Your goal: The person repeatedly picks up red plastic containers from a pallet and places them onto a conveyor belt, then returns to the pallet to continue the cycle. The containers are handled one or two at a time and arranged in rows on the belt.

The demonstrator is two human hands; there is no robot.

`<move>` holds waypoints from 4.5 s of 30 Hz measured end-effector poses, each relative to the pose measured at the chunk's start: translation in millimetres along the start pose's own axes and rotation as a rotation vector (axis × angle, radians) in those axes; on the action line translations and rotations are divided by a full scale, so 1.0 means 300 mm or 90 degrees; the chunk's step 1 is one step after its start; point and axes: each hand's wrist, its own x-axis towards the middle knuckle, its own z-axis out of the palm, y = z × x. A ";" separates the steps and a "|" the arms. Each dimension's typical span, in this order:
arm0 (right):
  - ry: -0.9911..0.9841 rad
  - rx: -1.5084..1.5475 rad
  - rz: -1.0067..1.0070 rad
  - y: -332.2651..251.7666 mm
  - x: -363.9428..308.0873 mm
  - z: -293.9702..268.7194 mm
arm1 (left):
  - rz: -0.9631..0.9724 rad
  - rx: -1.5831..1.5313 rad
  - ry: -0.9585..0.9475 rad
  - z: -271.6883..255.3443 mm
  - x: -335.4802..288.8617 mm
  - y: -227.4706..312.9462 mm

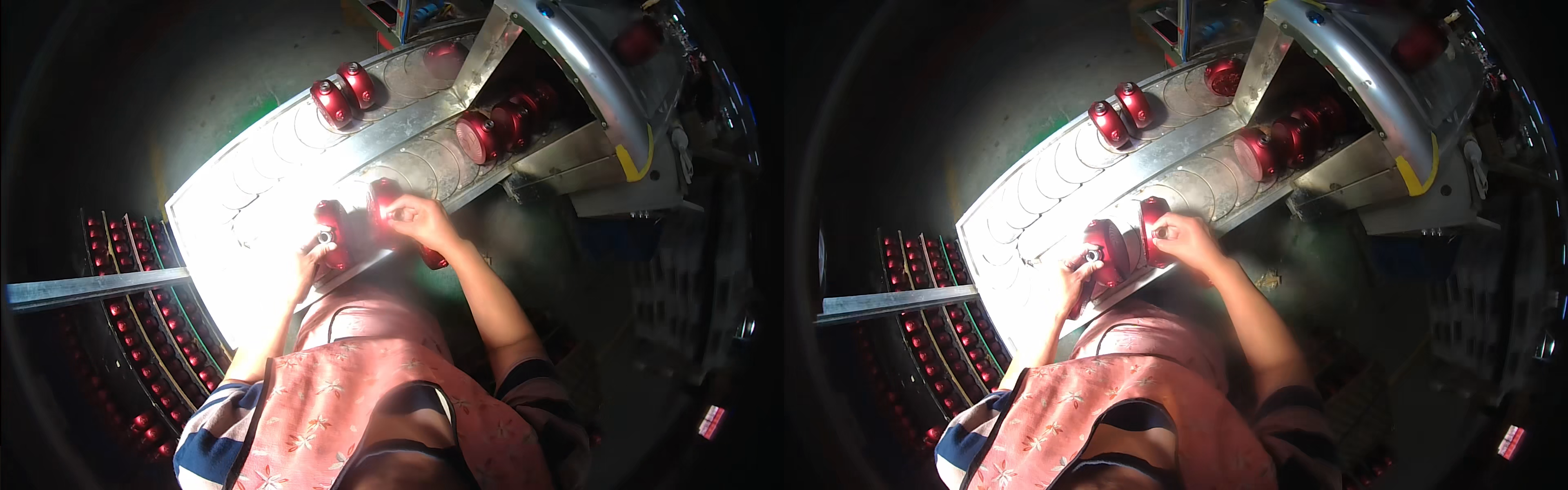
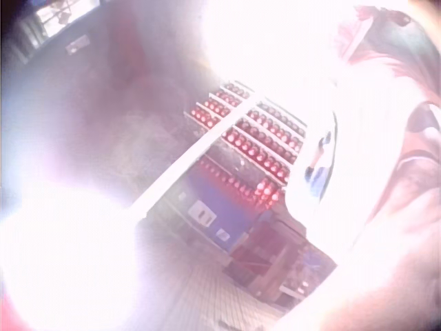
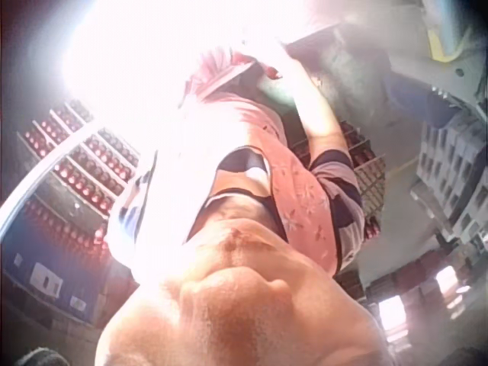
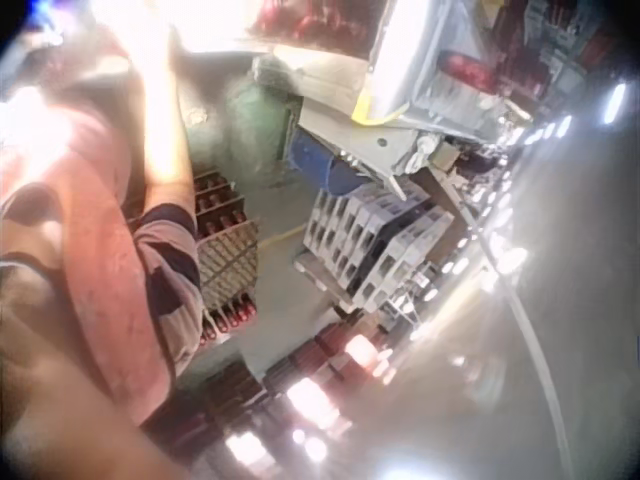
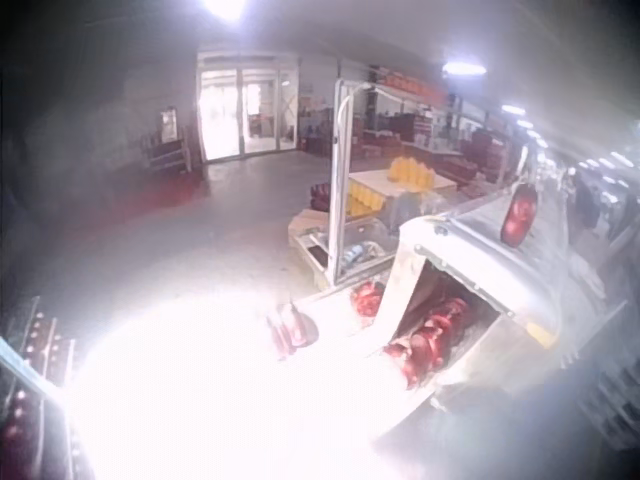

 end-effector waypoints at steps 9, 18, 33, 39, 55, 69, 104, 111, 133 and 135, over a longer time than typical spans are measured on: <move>-0.169 -0.105 -0.026 0.112 0.307 -0.083 | 0.101 0.129 0.045 0.155 0.176 0.004; 0.030 0.187 -0.139 0.217 0.472 -0.357 | 0.269 -0.188 0.193 0.202 0.264 -0.003; 0.377 0.184 -0.170 0.412 0.496 -0.534 | 0.455 0.226 -0.077 0.199 0.401 -0.014; 0.435 0.229 -0.127 0.558 0.307 -0.697 | 0.377 0.277 0.029 0.461 0.593 0.118; -0.039 0.299 -0.112 0.641 -0.360 0.169 | 0.210 -0.034 0.229 0.026 -0.381 -0.730; -0.823 0.091 -0.502 -0.716 -0.368 2.216 | 0.188 -0.141 1.200 -1.498 -1.281 -1.681; -0.956 0.075 -0.850 -0.919 -0.531 2.751 | 0.078 -0.178 0.886 -1.891 -1.596 -2.046; -0.749 0.016 -0.566 -0.503 -0.444 1.854 | 0.041 -0.099 0.620 -1.403 -1.445 -1.498; 0.081 -0.171 -0.172 0.014 0.127 -0.082 | 0.319 -0.089 -0.069 0.097 0.186 -0.085; 0.037 -0.189 -0.162 0.033 0.221 -0.063 | 0.298 -0.059 -0.054 0.118 0.276 -0.102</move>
